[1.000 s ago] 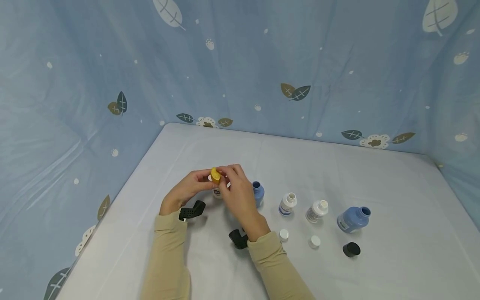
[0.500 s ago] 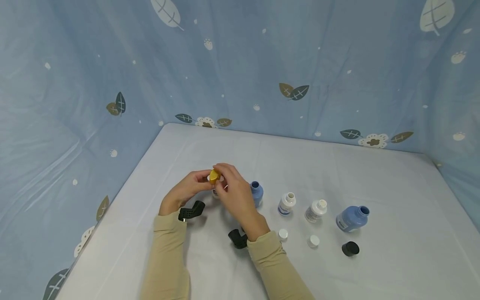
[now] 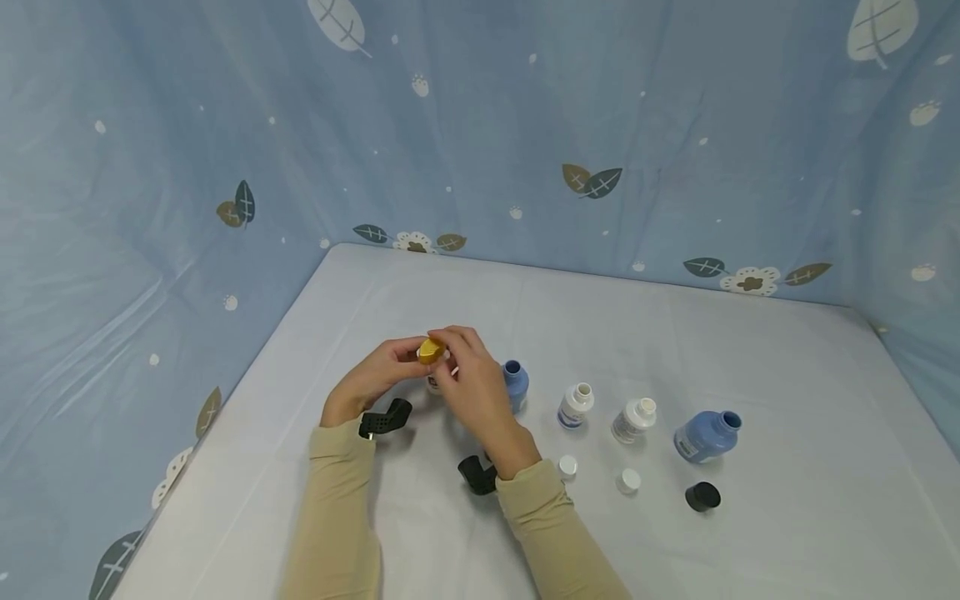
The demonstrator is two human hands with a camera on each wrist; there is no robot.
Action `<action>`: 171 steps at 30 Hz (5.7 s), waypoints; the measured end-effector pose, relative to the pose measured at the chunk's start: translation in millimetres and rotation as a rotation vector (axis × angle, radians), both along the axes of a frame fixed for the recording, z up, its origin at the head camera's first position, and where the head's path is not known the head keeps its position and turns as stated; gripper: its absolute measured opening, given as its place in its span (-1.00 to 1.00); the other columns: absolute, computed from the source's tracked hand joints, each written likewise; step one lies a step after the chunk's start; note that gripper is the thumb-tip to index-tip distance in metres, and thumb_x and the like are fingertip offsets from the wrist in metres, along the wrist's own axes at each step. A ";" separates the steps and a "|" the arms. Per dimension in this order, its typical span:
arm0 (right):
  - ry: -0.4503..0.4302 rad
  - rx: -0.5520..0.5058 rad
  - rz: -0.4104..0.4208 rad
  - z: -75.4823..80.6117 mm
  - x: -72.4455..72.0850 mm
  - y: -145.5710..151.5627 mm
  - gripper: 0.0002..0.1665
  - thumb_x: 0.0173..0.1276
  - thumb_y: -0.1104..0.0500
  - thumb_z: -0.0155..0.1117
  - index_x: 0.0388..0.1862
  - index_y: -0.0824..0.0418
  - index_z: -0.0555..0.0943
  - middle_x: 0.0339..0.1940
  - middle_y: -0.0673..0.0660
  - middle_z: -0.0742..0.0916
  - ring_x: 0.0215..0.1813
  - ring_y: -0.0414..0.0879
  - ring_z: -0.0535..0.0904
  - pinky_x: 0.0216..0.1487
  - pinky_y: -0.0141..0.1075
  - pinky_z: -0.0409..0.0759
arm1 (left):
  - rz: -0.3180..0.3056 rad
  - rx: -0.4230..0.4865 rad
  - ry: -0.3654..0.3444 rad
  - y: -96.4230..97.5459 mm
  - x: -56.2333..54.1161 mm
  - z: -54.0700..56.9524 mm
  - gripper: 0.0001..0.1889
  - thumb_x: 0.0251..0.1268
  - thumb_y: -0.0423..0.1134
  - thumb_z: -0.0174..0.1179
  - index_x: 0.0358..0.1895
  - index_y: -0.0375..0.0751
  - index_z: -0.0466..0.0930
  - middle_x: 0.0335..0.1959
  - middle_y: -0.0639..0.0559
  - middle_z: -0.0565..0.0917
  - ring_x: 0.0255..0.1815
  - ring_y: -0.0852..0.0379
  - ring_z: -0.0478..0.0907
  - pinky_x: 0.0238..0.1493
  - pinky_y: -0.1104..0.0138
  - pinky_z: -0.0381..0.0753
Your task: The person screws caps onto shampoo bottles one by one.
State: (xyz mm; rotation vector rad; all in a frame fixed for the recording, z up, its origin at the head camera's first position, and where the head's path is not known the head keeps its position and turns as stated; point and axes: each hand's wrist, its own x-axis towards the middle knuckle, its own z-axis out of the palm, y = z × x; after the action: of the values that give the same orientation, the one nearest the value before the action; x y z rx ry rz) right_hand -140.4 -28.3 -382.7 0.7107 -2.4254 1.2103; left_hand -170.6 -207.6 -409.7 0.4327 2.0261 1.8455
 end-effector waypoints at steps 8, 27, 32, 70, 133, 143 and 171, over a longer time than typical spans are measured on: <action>-0.033 -0.012 -0.014 -1.8 -1.3 0.0 -0.62 0.22 0.28 0.06 0.04 0.11 0.50 0.00 0.01 0.50 -0.34 -0.27 0.46 -0.35 -0.51 0.46 | 0.014 -0.048 0.013 6.7 8.0 20.3 -0.64 0.20 -0.37 0.11 0.08 -0.39 0.42 -0.03 -0.14 0.52 -0.08 0.05 0.45 -0.02 0.20 0.37; -0.132 -0.033 -0.105 -0.8 -0.6 0.5 -0.72 0.24 0.13 0.17 -0.08 0.16 0.43 -0.18 0.03 0.49 -0.30 -0.25 0.50 -0.32 -0.49 0.48 | 0.058 -0.081 -0.001 8.1 7.4 22.6 -0.61 0.15 -0.33 0.17 0.07 -0.34 0.45 -0.03 -0.10 0.53 -0.02 0.00 0.41 0.09 0.08 0.27; -0.140 -0.045 -0.090 -1.1 -0.6 1.4 -0.81 0.28 0.08 0.13 -0.23 0.17 0.44 -0.23 0.03 0.49 -0.31 -0.24 0.50 -0.33 -0.47 0.48 | 0.047 -0.072 0.017 7.4 7.2 21.7 -0.62 0.15 -0.33 0.18 0.06 -0.34 0.46 -0.06 -0.09 0.55 -0.06 0.04 0.44 0.05 0.14 0.31; -0.114 0.049 -0.069 1.2 1.3 -3.0 -0.55 0.23 0.12 0.05 0.12 0.09 0.48 -0.06 0.00 0.49 -0.41 -0.20 0.46 -0.46 -0.45 0.39 | 0.045 -0.083 0.044 -1.3 -3.9 -2.2 -0.54 0.11 -0.13 0.22 0.11 -0.14 0.47 -0.03 -0.04 0.55 -0.14 -0.03 0.49 0.00 0.12 0.34; -0.030 0.029 -0.032 1.0 -1.2 -2.2 -0.50 0.26 0.08 0.16 0.17 0.18 0.42 0.07 0.03 0.49 -0.19 -0.19 0.51 -0.31 -0.41 0.50 | 0.023 -0.077 0.036 5.4 9.2 24.9 -0.55 0.21 -0.36 0.09 0.19 -0.32 0.35 0.14 -0.14 0.42 0.04 0.00 0.41 0.13 0.06 0.25; -0.033 0.042 -0.042 0.0 -1.1 -2.1 -0.53 0.25 0.11 0.18 0.14 0.17 0.45 0.05 0.04 0.48 -0.31 -0.20 0.50 -0.35 -0.49 0.46 | 0.022 -0.046 0.010 4.0 7.1 19.4 -0.56 0.21 -0.35 0.09 0.19 -0.33 0.35 0.14 -0.16 0.42 0.13 -0.01 0.34 0.17 0.04 0.19; -0.030 0.012 -0.063 2.1 -1.4 -0.4 -0.65 0.22 0.24 0.15 0.02 0.14 0.54 -0.12 0.02 0.52 -0.31 -0.25 0.47 -0.36 -0.51 0.46 | 0.064 -0.077 0.009 0.8 -0.6 5.0 -0.62 0.19 -0.18 0.15 0.08 -0.18 0.47 0.04 -0.05 0.51 0.08 0.02 0.36 0.16 0.00 0.15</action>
State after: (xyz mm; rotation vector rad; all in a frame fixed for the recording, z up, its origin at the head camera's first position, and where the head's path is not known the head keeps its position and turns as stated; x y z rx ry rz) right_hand -141.8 -28.7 -380.6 0.6194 -2.4623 1.1915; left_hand -171.2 -206.8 -404.7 0.3598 2.1326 1.7979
